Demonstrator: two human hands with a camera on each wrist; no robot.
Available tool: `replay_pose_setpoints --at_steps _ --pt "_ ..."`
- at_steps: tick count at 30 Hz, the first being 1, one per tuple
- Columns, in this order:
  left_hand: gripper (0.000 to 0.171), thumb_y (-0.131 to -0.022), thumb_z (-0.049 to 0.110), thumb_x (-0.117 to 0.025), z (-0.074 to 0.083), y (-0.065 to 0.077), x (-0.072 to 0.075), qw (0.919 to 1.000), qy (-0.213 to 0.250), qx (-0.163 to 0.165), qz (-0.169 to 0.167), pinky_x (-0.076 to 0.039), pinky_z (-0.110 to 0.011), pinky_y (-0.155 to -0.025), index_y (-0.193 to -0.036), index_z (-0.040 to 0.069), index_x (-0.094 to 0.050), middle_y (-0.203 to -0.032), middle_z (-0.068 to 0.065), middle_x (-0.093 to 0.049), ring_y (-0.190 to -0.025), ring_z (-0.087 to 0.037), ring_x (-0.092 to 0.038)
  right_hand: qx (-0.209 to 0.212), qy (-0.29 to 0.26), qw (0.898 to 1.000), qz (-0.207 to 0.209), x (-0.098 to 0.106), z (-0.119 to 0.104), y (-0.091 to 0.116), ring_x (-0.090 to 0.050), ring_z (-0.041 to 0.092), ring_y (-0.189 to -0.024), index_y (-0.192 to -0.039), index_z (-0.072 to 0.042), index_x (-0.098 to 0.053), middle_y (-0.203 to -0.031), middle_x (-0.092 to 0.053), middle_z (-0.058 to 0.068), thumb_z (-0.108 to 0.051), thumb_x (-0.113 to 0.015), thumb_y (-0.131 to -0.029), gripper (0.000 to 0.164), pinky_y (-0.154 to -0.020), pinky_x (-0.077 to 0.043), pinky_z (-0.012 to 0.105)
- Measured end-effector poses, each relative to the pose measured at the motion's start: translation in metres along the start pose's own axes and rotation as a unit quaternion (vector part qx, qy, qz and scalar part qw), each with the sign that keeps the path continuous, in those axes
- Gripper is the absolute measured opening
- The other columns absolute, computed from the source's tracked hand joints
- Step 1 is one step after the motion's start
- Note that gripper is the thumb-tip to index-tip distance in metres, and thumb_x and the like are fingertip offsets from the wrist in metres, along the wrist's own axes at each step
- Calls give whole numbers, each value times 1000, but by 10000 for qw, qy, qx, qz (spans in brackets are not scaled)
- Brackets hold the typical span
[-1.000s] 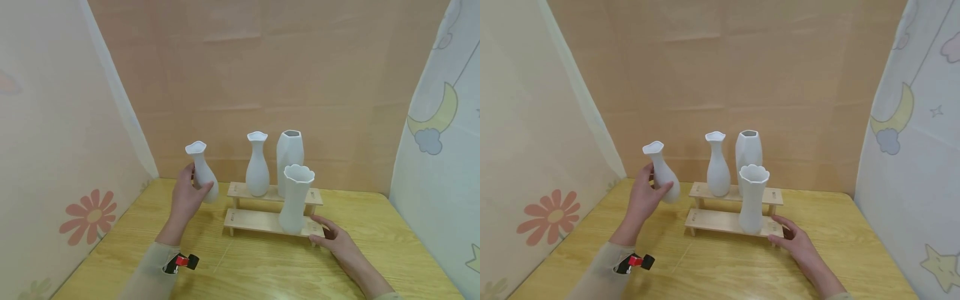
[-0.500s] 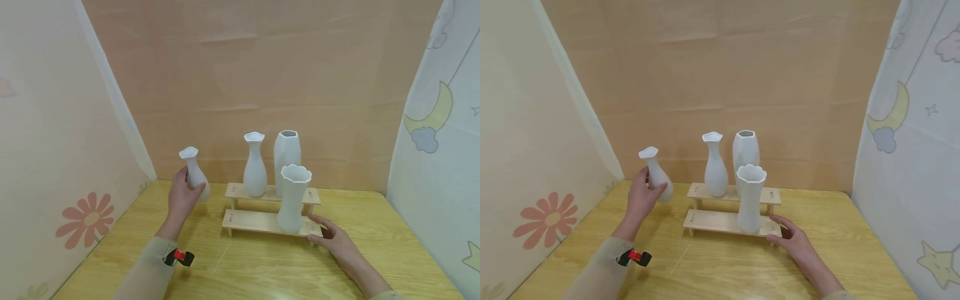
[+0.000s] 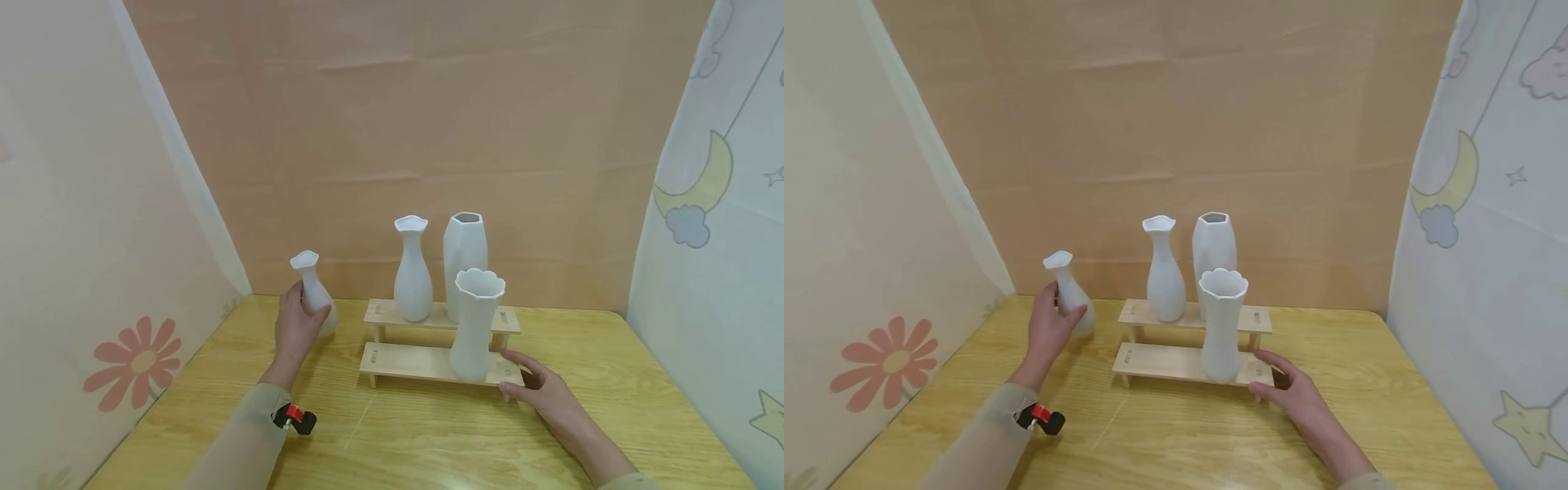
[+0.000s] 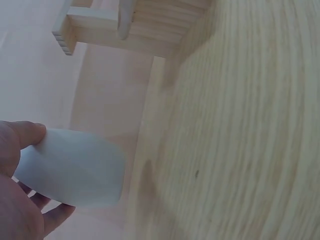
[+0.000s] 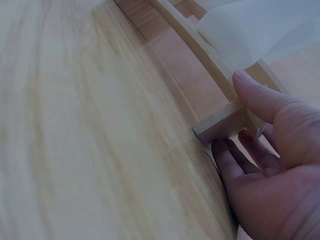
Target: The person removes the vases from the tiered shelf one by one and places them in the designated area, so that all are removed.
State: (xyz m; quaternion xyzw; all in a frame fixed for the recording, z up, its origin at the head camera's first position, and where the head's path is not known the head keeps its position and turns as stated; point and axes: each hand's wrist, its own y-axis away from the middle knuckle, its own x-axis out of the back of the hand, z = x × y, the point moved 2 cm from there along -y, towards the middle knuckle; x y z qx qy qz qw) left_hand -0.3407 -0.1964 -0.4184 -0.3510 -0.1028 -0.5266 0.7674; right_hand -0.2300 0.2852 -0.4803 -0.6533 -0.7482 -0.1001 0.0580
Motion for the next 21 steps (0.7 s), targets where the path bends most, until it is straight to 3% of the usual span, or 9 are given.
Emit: replay_pose_setpoints --at_steps 10,21 --pt "79 -102 19 -82 -16 -3 -11 9997 141 119 -186 -44 -73 -113 -165 -3 -39 -151 -29 -47 -140 -52 -51 20 39 10000 -2 0 0 0 -11 54 -164 -170 -14 -43 -182 -18 16 -24 -84 -101 80 -129 -20 65" --pt "78 -101 17 -82 -21 -3 -21 9998 189 114 -28 -44 -73 -113 -163 -4 -40 -148 -31 -47 -137 -52 -52 72 -27 10000 -15 -1 -2 1 -8 55 -164 -169 -11 -44 -182 -17 17 -22 -83 -102 79 -129 -18 65"
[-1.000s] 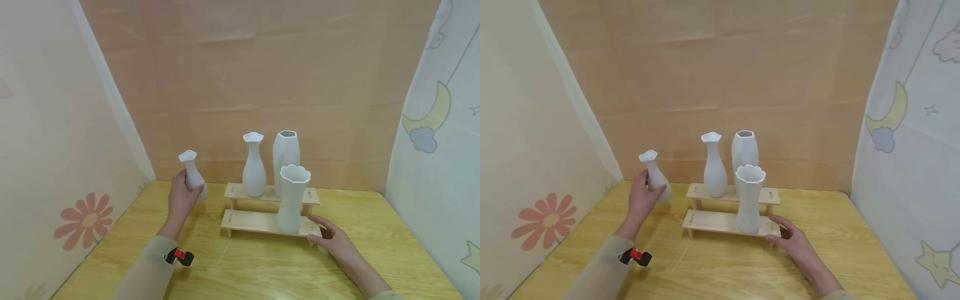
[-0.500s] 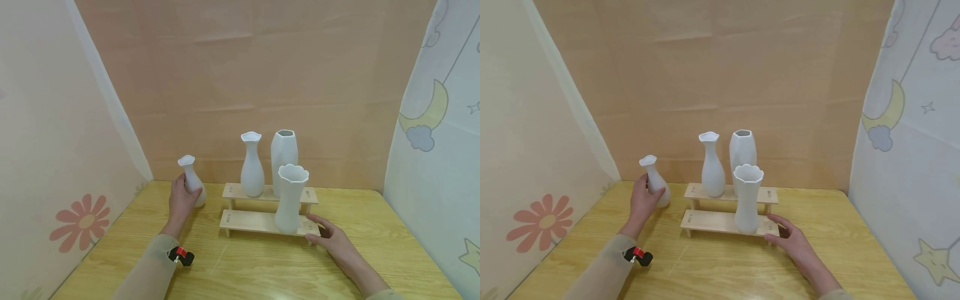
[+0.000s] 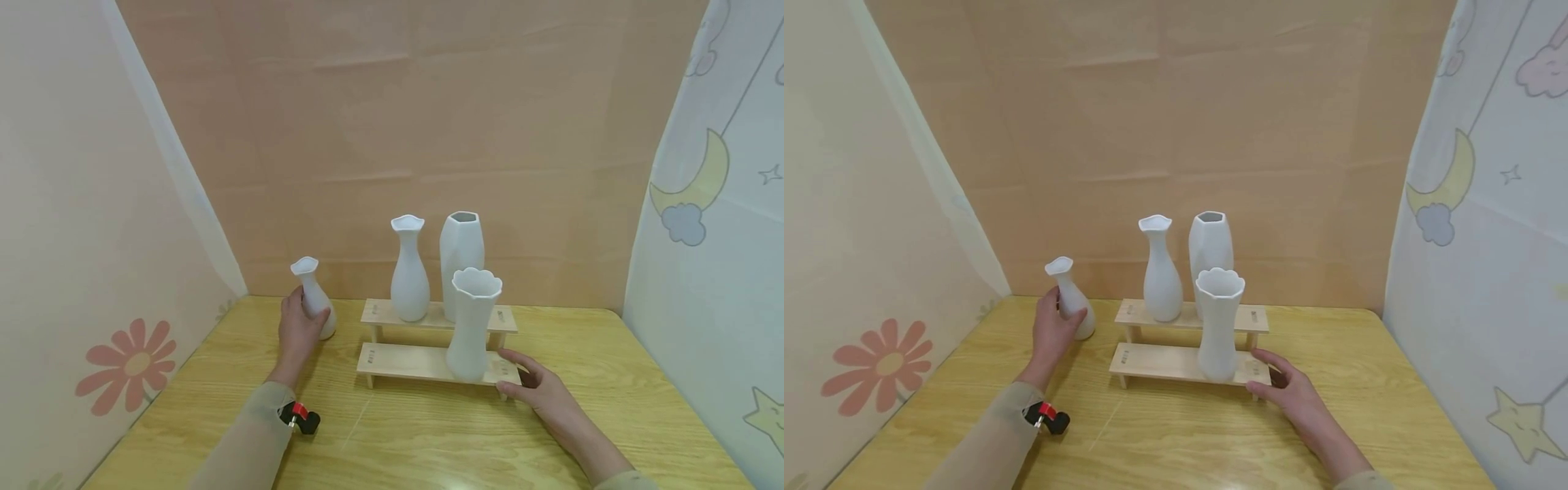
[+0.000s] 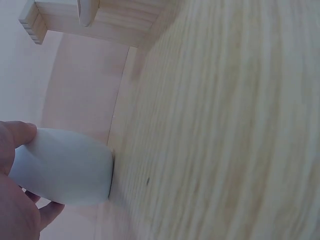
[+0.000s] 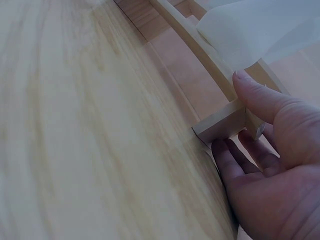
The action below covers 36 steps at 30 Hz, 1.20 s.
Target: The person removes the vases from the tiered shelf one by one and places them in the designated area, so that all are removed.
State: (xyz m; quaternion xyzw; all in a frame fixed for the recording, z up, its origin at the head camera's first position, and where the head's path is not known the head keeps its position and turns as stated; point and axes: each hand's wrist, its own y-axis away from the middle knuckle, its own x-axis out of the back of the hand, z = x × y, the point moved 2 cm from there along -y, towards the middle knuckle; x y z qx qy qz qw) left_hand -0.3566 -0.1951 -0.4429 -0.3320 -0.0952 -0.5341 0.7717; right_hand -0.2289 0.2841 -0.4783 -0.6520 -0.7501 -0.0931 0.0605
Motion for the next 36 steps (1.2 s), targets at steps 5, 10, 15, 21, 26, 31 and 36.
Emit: replay_pose_setpoints --at_steps 5,10,15,21,26,31,36 --pt "78 -100 17 -82 2 1 -1 10000 -63 -37 63 -45 -73 -113 -163 -3 -40 -148 -31 -47 -137 -53 -52 27 76 10000 16 -1 -2 -1 -11 53 -164 -169 -12 -44 -182 -18 17 -24 -83 -102 78 -128 -21 62" --pt "80 -101 15 -81 1 0 -1 10000 -33 -5 68 -43 -76 -112 -165 -3 -38 -150 -33 -45 -138 -56 -51 20 116 9999 -13 -1 -2 -2 -12 53 -164 -170 -14 -44 -182 -18 16 -26 -83 -102 79 -128 -22 61" --pt "80 -102 15 -80 0 -2 -3 10000 63 -9 47 -43 -75 -113 -167 0 -37 -153 -33 -43 -139 -56 -51 27 15 10000 -50 -1 -2 -3 -9 54 -164 -170 -13 -44 -182 -16 17 -24 -83 -102 79 -129 -19 64" --pt "83 -102 16 -81 0 -3 -3 9999 102 72 -8 -43 -75 -114 -168 0 -34 -157 -32 -41 -141 -55 -49 21 -16 10000 -41 -1 -1 -1 -7 55 -164 -170 -12 -43 -182 -15 17 -23 -83 -102 79 -129 -17 66" --pt "95 -100 22 -85 7 0 1 9993 234 282 121 -42 -74 -115 -172 2 -26 -162 -33 -36 -145 -55 -44 -6 19 10000 -41 -1 -1 1 -8 55 -164 -170 -12 -43 -182 -15 18 -23 -83 -102 80 -129 -17 66" --pt "100 -99 29 -86 24 5 11 9973 473 232 513 -41 -72 -116 -174 7 -24 -165 -31 -31 -148 -50 -40 -26 11 10000 -11 0 -1 1 -7 55 -164 -170 -12 -43 -182 -14 18 -23 -83 -102 80 -130 -15 67" --pt "101 -99 34 -87 43 10 19 9945 752 61 732 -39 -71 -118 -175 15 -24 -167 -25 -29 -150 -47 -38 -71 51 10000 18 0 -1 1 -8 55 -164 -170 -13 -43 -182 -15 18 -25 -84 -101 81 -129 -16 68"
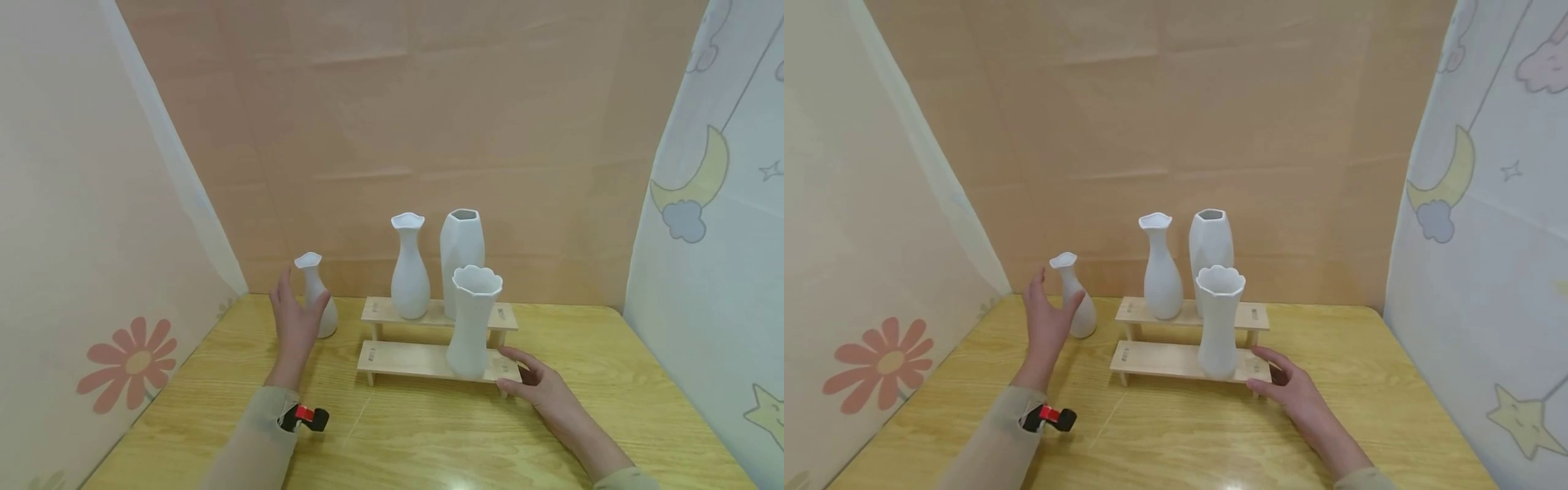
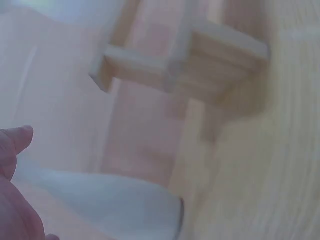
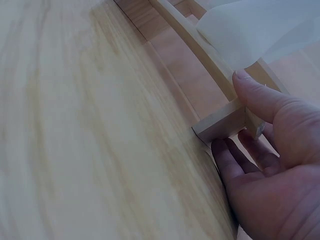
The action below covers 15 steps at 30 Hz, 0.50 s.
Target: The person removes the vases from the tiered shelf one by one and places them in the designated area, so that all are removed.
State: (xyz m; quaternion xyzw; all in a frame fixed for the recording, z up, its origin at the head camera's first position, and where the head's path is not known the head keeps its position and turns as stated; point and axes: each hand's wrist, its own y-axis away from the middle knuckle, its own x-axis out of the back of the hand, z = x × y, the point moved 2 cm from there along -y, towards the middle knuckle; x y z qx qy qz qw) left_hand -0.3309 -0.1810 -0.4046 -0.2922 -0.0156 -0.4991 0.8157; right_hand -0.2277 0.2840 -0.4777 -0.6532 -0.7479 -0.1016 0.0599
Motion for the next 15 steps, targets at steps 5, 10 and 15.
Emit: replay_pose_setpoints --at_steps 5,10,15 --pt "102 -97 42 -88 19 5 3 9998 150 -37 96 -38 -70 -119 -175 19 -26 -168 -20 -30 -151 -43 -37 23 31 10000 28 -1 0 -1 -11 54 -164 -170 -12 -44 -182 -17 18 -25 -85 -101 81 -129 -18 66" --pt "100 -97 40 -88 37 12 4 9990 386 -146 181 -38 -71 -118 -175 23 -27 -166 -18 -31 -148 -41 -40 59 16 10000 36 -1 -1 -1 -12 54 -164 -169 -12 -44 -181 -18 18 -24 -85 -101 81 -129 -19 65" --pt "97 -96 31 -90 57 18 3 9960 668 -543 257 -50 -68 -106 -174 20 -31 -163 -22 -34 -134 -46 -49 0 -43 10000 21 -1 0 0 -8 54 -164 -169 -11 -44 -182 -16 18 -23 -84 -101 81 -130 -16 67"
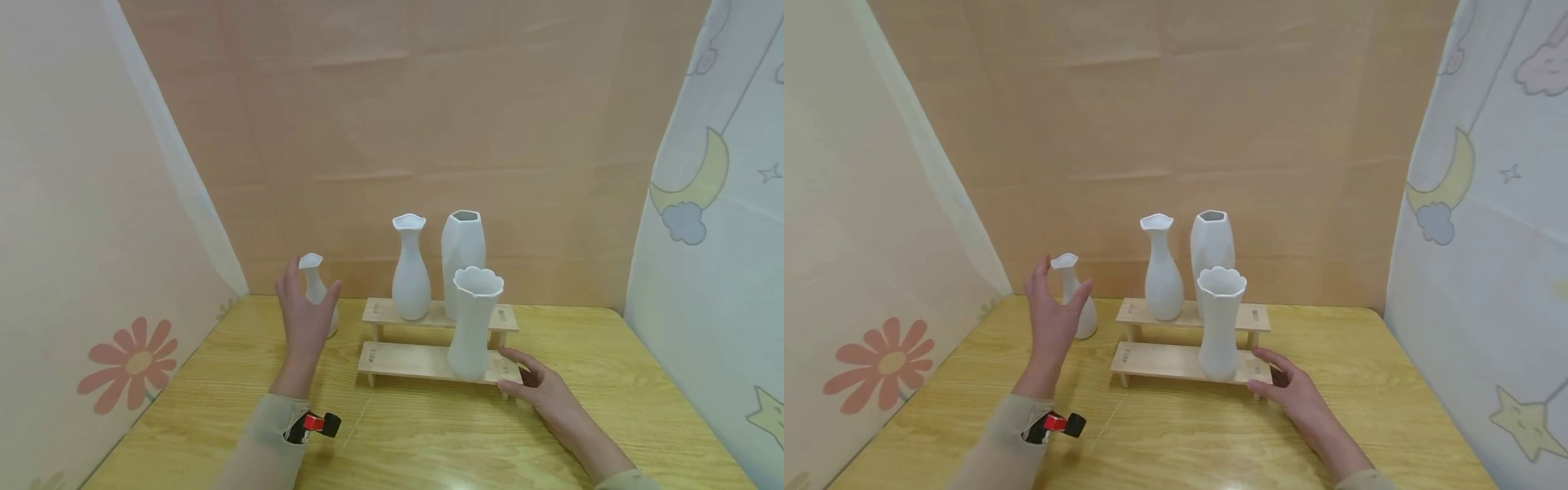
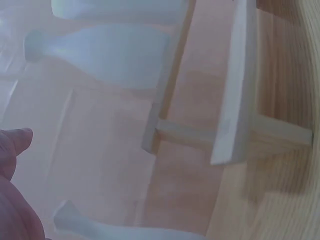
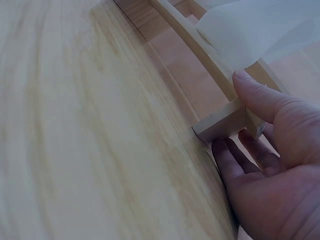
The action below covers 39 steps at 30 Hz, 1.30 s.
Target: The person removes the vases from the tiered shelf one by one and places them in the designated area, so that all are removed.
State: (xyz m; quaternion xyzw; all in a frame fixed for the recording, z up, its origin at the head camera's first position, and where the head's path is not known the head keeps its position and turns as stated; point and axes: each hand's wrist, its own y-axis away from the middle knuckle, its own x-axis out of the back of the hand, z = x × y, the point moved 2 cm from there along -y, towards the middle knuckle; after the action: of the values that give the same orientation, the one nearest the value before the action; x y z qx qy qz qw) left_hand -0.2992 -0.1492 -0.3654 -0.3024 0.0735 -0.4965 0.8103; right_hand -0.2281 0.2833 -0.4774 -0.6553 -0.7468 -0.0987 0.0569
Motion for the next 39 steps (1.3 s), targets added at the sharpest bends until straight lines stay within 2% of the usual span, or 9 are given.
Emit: replay_pose_setpoints --at_steps 3,5,9,12,15,18,27,34,39 --pt "97 -96 28 -91 13 3 -3 9997 194 -105 -37 -55 -66 -97 -173 19 -33 -161 -26 -35 -130 -51 -51 -25 -10 10000 -15 1 1 0 -6 55 -164 -170 -11 -43 -182 -15 17 -23 -84 -101 80 -130 -14 67" --pt "96 -96 27 -91 23 6 -5 9994 316 -127 -94 -55 -65 -97 -172 18 -33 -160 -26 -35 -130 -48 -50 -16 -5 10000 -13 1 1 0 -7 55 -164 -170 -12 -43 -182 -15 17 -23 -84 -101 80 -130 -15 67" --pt "96 -97 31 -89 45 13 -11 9986 385 -283 -223 -42 -64 -118 -173 18 -32 -167 -18 -33 -149 -37 -41 -5 46 10000 -14 1 2 0 -10 54 -164 -170 -13 -43 -182 -17 17 -24 -83 -102 80 -129 -18 65" --pt "95 -98 30 -89 60 18 -17 9971 412 -585 -251 -31 -60 -128 -173 16 -33 -170 -12 -33 -159 -29 -33 19 43 10000 -25 1 3 0 -11 53 -164 -170 -13 -43 -182 -17 18 -24 -83 -102 79 -129 -19 65" --pt "93 -98 25 -89 74 24 -24 9938 591 -897 -301 -31 -57 -128 -172 13 -34 -168 -12 -36 -158 -27 -34 54 22 10000 -36 1 3 -1 -9 54 -164 -170 -12 -43 -182 -16 18 -23 -82 -102 79 -129 -17 65" --pt "93 -97 22 -89 85 31 -34 9901 841 -1043 -426 -31 -56 -129 -172 13 -35 -169 -10 -37 -159 -25 -34 69 23 10000 -41 1 3 -1 -9 55 -164 -170 -11 -43 -182 -17 18 -23 -82 -103 79 -129 -17 66" --pt "92 -96 28 -91 104 53 -65 9868 1060 -792 -939 -35 -58 -126 -170 15 -39 -166 -10 -43 -155 -26 -39 36 67 10000 -24 3 3 0 -10 54 -164 -170 -11 -43 -182 -16 19 -23 -83 -102 79 -130 -17 64" --pt "91 -94 23 -92 112 72 -85 9800 1158 -861 -1368 -45 -62 -116 -169 15 -41 -160 -12 -46 -147 -35 -48 68 76 9999 -16 4 2 3 -11 56 -163 -170 -12 -43 -182 -17 20 -23 -82 -103 78 -129 -18 67" --pt "91 -95 23 -91 116 86 -98 9747 1116 -709 -1801 -42 -58 -121 -170 17 -39 -166 -5 -43 -152 -28 -44 100 186 9998 -2 5 0 4 -15 53 -163 -170 -12 -43 -181 -19 21 -25 -82 -103 78 -128 -21 64"
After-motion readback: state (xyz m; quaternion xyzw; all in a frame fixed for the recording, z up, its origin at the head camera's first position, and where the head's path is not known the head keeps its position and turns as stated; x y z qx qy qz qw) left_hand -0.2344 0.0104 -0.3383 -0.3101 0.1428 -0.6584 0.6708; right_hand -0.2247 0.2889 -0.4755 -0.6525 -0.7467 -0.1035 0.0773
